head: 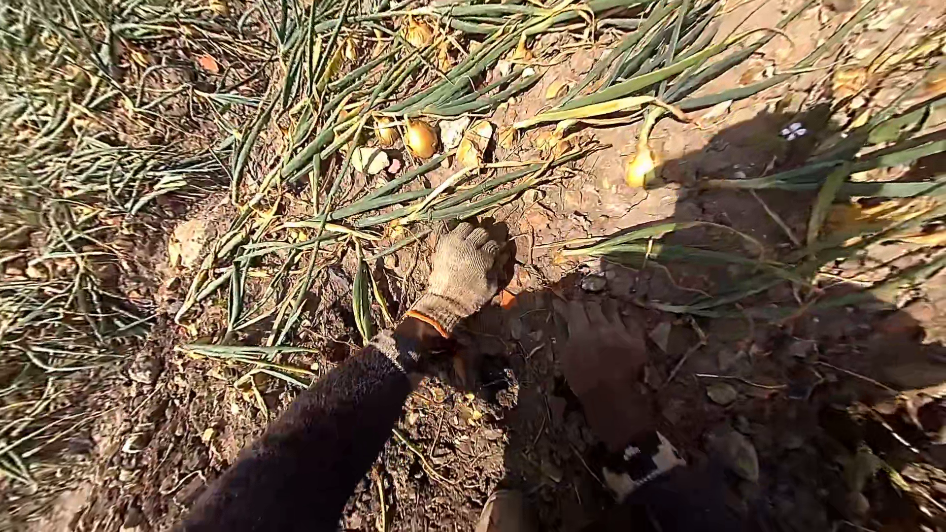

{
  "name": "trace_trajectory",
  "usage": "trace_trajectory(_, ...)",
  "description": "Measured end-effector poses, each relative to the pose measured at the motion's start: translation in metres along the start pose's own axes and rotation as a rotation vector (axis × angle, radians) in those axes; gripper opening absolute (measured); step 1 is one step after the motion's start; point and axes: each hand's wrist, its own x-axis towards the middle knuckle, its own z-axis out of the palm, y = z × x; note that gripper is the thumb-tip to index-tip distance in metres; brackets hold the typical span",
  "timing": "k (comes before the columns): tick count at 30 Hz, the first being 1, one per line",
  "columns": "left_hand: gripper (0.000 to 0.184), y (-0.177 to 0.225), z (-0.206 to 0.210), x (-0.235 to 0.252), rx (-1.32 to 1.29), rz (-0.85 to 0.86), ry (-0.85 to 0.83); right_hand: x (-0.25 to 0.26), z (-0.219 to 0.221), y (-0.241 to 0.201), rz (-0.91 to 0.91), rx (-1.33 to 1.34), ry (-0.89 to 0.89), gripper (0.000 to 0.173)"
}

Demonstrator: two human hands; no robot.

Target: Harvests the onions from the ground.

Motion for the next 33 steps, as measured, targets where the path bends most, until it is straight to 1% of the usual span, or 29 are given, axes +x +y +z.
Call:
trace_trajectory(2, 0.030, -0.005, -0.008, 0.010, -0.029, -0.032, -0.066, -0.006, -0.005, -0.009, 0.053, -0.018, -0.009, 0.023)
trace_trajectory(3, 0.030, -0.006, -0.012, 0.013, -0.063, -0.065, -0.129, -0.013, -0.015, -0.013, 0.091, -0.026, -0.063, 0.023)
trace_trajectory(4, 0.028, -0.008, -0.014, 0.018, -0.101, -0.089, -0.182, -0.020, -0.031, -0.015, 0.143, -0.026, -0.146, 0.023)
trace_trajectory(6, 0.026, -0.015, -0.019, 0.026, -0.167, -0.086, -0.254, -0.029, -0.080, -0.013, 0.234, 0.037, -0.365, 0.034)
trace_trajectory(7, 0.024, -0.012, -0.026, 0.022, -0.185, -0.085, -0.269, -0.034, -0.100, -0.009, 0.217, 0.092, -0.389, 0.039)
trace_trajectory(9, 0.021, 0.003, -0.052, 0.008, -0.208, -0.128, -0.255, -0.031, -0.119, -0.006, 0.059, 0.137, -0.272, 0.040)
trace_trajectory(10, 0.025, 0.007, -0.055, -0.002, -0.199, -0.145, -0.218, -0.023, -0.125, -0.010, -0.001, 0.087, -0.251, 0.038)
trace_trajectory(11, 0.030, 0.006, -0.049, -0.014, -0.180, -0.158, -0.178, -0.013, -0.129, -0.016, -0.031, 0.029, -0.282, 0.039)
trace_trajectory(13, 0.036, -0.004, -0.020, -0.032, -0.092, -0.172, -0.124, 0.010, -0.132, -0.030, -0.024, -0.096, -0.387, 0.037)
trace_trajectory(14, 0.036, -0.007, -0.012, -0.039, -0.087, -0.181, -0.131, 0.021, -0.130, -0.033, -0.037, -0.112, -0.401, 0.031)
trace_trajectory(16, 0.032, -0.010, -0.011, -0.050, -0.110, -0.191, -0.160, 0.040, -0.128, -0.035, -0.166, -0.066, -0.330, 0.021)
trace_trajectory(18, 0.030, -0.008, -0.013, -0.060, -0.141, -0.178, -0.158, 0.066, -0.145, -0.051, -0.269, -0.122, -0.381, 0.016)
trace_trajectory(19, 0.030, -0.007, -0.013, -0.064, -0.169, -0.189, -0.178, 0.084, -0.166, -0.068, -0.265, -0.188, -0.547, 0.021)
trace_trajectory(20, 0.030, -0.008, -0.013, -0.070, -0.207, -0.208, -0.204, 0.115, -0.193, -0.094, -0.176, -0.287, -0.946, 0.035)
trace_trajectory(22, 0.027, -0.009, -0.014, -0.083, -0.344, -0.262, -0.203, 0.145, -0.152, -0.090, -0.335, -0.275, -0.757, 0.019)
trace_trajectory(23, 0.026, -0.004, -0.028, -0.088, -0.438, -0.329, -0.204, 0.163, -0.138, -0.093, -0.390, -0.302, -0.764, 0.016)
trace_trajectory(24, 0.026, 0.006, -0.052, -0.091, -0.553, -0.415, -0.202, 0.178, -0.135, -0.104, -0.416, -0.362, -0.832, 0.016)
trace_trajectory(25, 0.026, 0.013, -0.065, -0.090, -0.584, -0.464, -0.171, 0.189, -0.139, -0.118, -0.422, -0.438, -0.892, 0.016)
trace_trajectory(26, 0.027, 0.016, -0.067, -0.086, -0.556, -0.460, -0.124, 0.195, -0.141, -0.132, -0.402, -0.493, -0.915, 0.017)
trace_trajectory(28, 0.030, 0.016, -0.045, -0.076, -0.411, -0.353, -0.020, 0.197, -0.135, -0.147, -0.416, -0.544, -0.911, 0.018)
trace_trajectory(30, 0.030, 0.016, -0.030, -0.062, -0.297, -0.263, 0.033, 0.197, -0.125, -0.148, -0.419, -0.528, -0.893, 0.021)
trace_trajectory(33, 0.030, 0.022, -0.026, -0.050, -0.293, -0.261, 0.045, 0.189, -0.116, -0.135, -0.309, -0.391, -0.854, 0.025)
